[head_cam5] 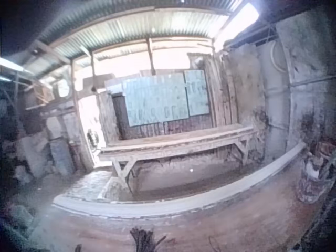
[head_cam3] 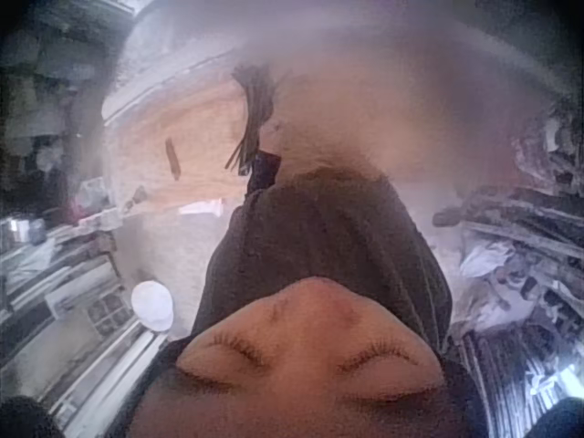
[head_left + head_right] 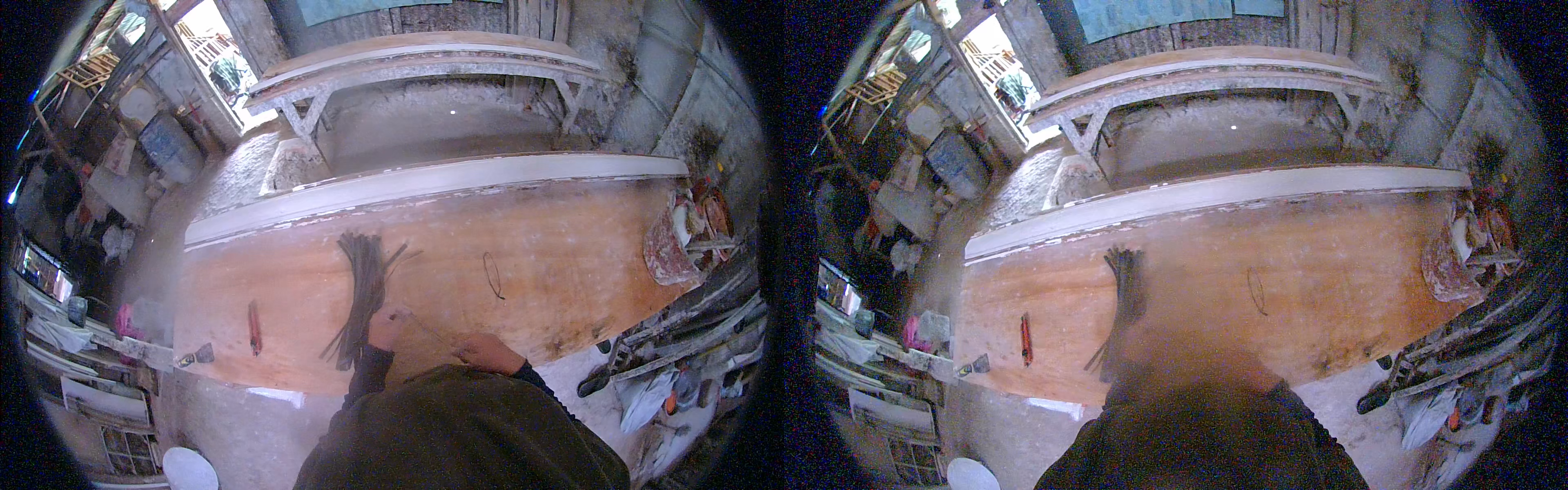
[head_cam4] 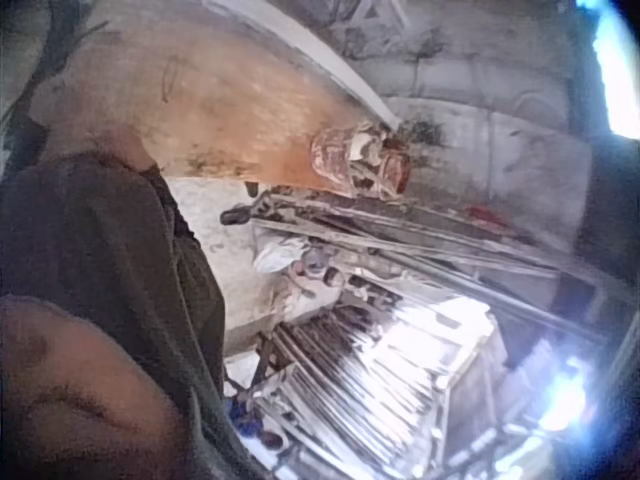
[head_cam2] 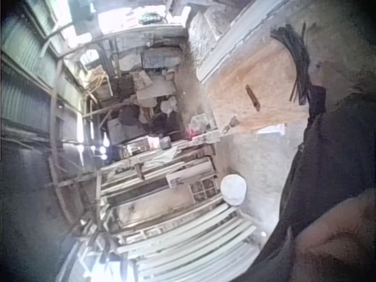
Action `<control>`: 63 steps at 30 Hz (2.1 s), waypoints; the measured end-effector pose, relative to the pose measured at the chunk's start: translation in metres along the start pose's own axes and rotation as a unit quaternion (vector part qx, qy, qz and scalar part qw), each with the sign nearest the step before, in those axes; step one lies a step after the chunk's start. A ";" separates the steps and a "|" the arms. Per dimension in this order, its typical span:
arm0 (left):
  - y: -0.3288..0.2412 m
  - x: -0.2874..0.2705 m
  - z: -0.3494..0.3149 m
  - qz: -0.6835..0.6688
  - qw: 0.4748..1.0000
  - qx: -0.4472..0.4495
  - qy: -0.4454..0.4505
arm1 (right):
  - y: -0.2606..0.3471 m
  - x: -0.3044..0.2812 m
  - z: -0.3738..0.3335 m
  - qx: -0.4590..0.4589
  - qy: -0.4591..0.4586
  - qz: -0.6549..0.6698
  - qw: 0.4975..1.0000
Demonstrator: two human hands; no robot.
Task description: The person weaves thin dark strips on a wooden workbench, repeatedly interlacing them by hand to form a small woven piece. The person picks up strips, bends them, and threads them through the existing weave, gradually building the structure.
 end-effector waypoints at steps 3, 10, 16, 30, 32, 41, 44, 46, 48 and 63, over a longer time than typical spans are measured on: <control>-0.020 -0.001 0.001 0.093 0.994 0.051 0.007 | -0.042 -0.010 -0.014 0.125 0.015 -0.042 0.991; -0.008 -0.035 0.004 0.303 0.937 -0.035 -0.172 | -0.090 -0.070 -0.020 0.223 -0.146 -0.270 0.925; 0.001 -0.046 0.003 0.351 0.927 -0.047 -0.119 | -0.095 -0.094 -0.040 0.296 -0.190 -0.266 0.898; 0.030 -0.059 0.011 0.202 0.970 -0.061 -0.119 | -0.038 -0.066 -0.004 0.007 -0.199 -0.189 0.962; -0.007 -0.058 0.002 0.070 0.987 -0.060 -0.130 | -0.048 -0.051 -0.004 0.040 -0.199 -0.072 0.977; -0.083 0.014 -0.029 -0.278 0.937 -0.196 0.079 | 0.042 -0.043 0.039 0.051 -0.149 0.185 0.970; -0.085 0.025 -0.034 -0.329 0.914 -0.224 0.078 | 0.036 -0.038 0.043 0.055 -0.144 0.160 0.975; -0.090 0.016 -0.028 -0.170 0.978 -0.107 0.060 | 0.030 -0.035 0.044 0.059 -0.126 0.140 0.980; -0.087 0.009 -0.027 -0.115 0.990 -0.078 0.031 | 0.031 -0.038 0.045 0.065 -0.103 0.112 0.986; -0.038 -0.107 0.000 0.246 0.951 -0.110 -0.152 | -0.041 0.009 0.010 0.046 0.054 -0.206 0.976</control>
Point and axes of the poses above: each hand's wrist, its own z-axis towards the middle knuckle, its own x-axis out of the palm, y = z × x, the point moved 7 cm from there along z, towards the middle knuckle, and after that the axes turned 6 degrees about -x, right-handed, at the moved point
